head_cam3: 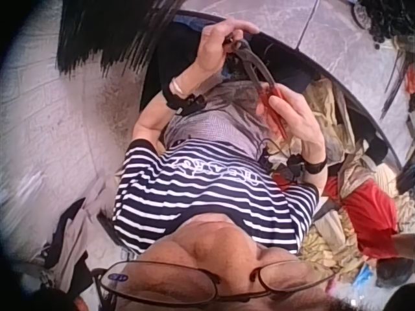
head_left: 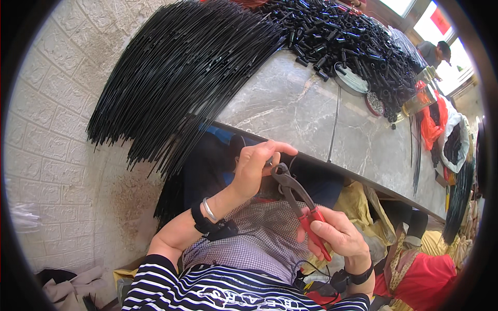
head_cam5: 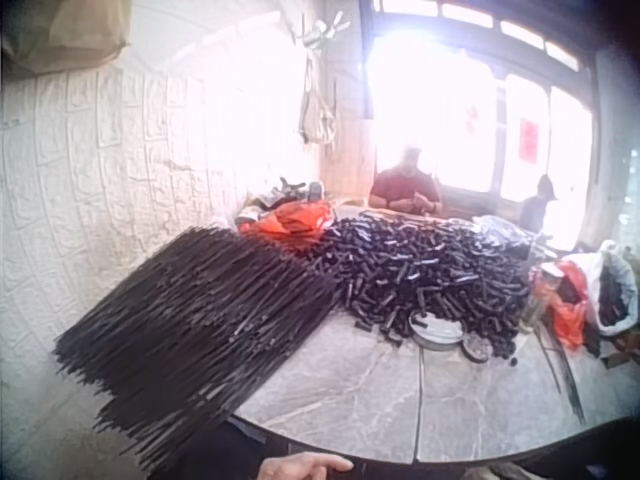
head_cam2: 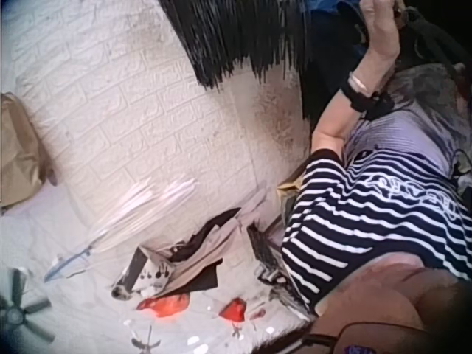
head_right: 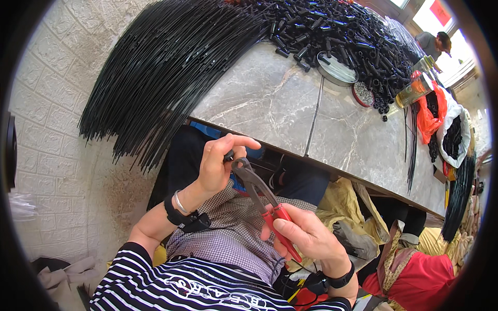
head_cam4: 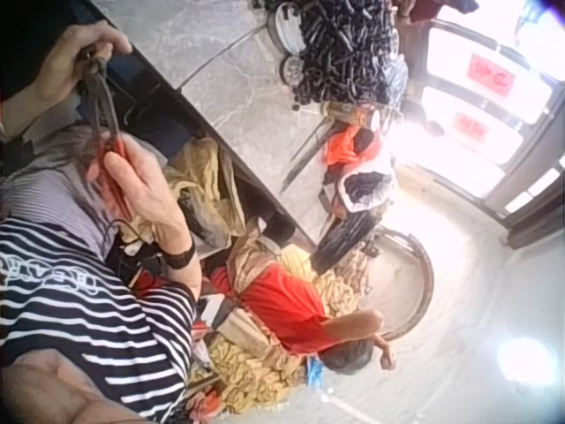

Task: The recorder is assembling small black components onto long thin rods, likely for umbrella frames, using pliers to secure them.

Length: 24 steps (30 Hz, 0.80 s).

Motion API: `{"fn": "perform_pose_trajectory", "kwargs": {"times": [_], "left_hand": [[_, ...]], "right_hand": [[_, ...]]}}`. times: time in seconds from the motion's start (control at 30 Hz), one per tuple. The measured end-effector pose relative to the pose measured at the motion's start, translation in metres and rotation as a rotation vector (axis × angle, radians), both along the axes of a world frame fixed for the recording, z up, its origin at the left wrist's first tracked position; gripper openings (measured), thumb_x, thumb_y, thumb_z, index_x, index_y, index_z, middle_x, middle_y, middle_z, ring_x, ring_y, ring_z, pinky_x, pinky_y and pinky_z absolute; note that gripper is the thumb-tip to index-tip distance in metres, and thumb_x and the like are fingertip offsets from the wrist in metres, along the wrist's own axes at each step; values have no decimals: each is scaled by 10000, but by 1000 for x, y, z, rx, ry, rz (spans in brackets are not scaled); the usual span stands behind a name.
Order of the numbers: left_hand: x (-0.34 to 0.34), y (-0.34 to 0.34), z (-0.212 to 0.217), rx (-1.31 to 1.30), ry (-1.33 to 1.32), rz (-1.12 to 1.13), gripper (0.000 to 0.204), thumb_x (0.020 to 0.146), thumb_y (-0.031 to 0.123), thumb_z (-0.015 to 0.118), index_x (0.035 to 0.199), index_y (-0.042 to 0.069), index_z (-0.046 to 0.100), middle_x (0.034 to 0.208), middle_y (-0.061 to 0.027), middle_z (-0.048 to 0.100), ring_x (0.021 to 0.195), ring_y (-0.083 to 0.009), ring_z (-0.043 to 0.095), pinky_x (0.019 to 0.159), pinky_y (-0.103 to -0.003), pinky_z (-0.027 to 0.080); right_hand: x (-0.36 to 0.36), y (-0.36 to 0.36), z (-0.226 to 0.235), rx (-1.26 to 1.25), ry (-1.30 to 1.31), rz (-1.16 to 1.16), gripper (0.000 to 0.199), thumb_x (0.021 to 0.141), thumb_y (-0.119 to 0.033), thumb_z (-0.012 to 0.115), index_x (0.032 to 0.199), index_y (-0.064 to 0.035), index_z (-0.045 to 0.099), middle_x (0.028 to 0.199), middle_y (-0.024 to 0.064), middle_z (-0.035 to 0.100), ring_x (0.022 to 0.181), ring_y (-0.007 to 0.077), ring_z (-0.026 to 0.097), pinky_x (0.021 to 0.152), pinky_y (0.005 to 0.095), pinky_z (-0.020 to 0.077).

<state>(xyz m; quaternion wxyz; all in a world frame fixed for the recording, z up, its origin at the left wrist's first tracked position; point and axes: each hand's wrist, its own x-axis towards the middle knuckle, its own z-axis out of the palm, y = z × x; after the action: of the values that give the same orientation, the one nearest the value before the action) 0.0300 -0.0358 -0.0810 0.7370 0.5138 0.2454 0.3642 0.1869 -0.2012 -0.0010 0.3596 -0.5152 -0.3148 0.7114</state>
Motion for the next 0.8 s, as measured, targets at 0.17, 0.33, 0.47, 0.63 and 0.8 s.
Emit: {"fn": "perform_pose_trajectory", "kwargs": {"times": [0.17, 0.33, 0.47, 0.63, 0.8], "left_hand": [[-3, 0, -9, 138, 72, 11, 519, 959, 336, 354, 854, -27, 710, 573, -1, 504, 537, -87, 425, 561, -251, 358], [-3, -3, -8, 326, 159, 32, 514, 960, 326, 337, 794, -5, 693, 642, -19, 588, 573, -77, 495, 551, -244, 373], [0, -4, -7, 326, 203, 65, 442, 983, 301, 347, 913, 22, 683, 613, 38, 506, 558, -30, 428, 525, -181, 319], [-11, 8, -5, 266, 95, 72, 609, 1025, 498, 316, 1254, -40, 486, 589, 53, 383, 516, -27, 304, 493, -181, 244], [-21, 24, 1, 418, -106, -119, 409, 1012, 288, 491, 1266, -33, 482, 748, 25, 453, 649, -26, 381, 585, -173, 312]], "right_hand": [[-2, 0, 0, -53, 29, -2, 292, 1001, -166, 439, 1198, 39, 504, 842, 49, 601, 529, 72, 511, 433, 218, 417], [-10, -2, -1, -151, -70, 42, 240, 991, -161, 453, 1127, 27, 513, 765, 71, 593, 541, 122, 547, 479, 276, 452], [-28, -4, -15, 228, -628, 23, 265, 932, -129, 527, 1144, 27, 497, 812, 209, 599, 777, 394, 618, 708, 422, 486], [49, 5, -44, 488, -1453, -281, 334, 903, -139, 566, 1208, -12, 511, 990, 215, 576, 867, 399, 598, 731, 436, 498], [152, -11, -78, 76, -1921, -367, 486, 880, -145, 599, 1332, -19, 471, 1137, 178, 545, 1014, 357, 566, 825, 427, 485]]}}
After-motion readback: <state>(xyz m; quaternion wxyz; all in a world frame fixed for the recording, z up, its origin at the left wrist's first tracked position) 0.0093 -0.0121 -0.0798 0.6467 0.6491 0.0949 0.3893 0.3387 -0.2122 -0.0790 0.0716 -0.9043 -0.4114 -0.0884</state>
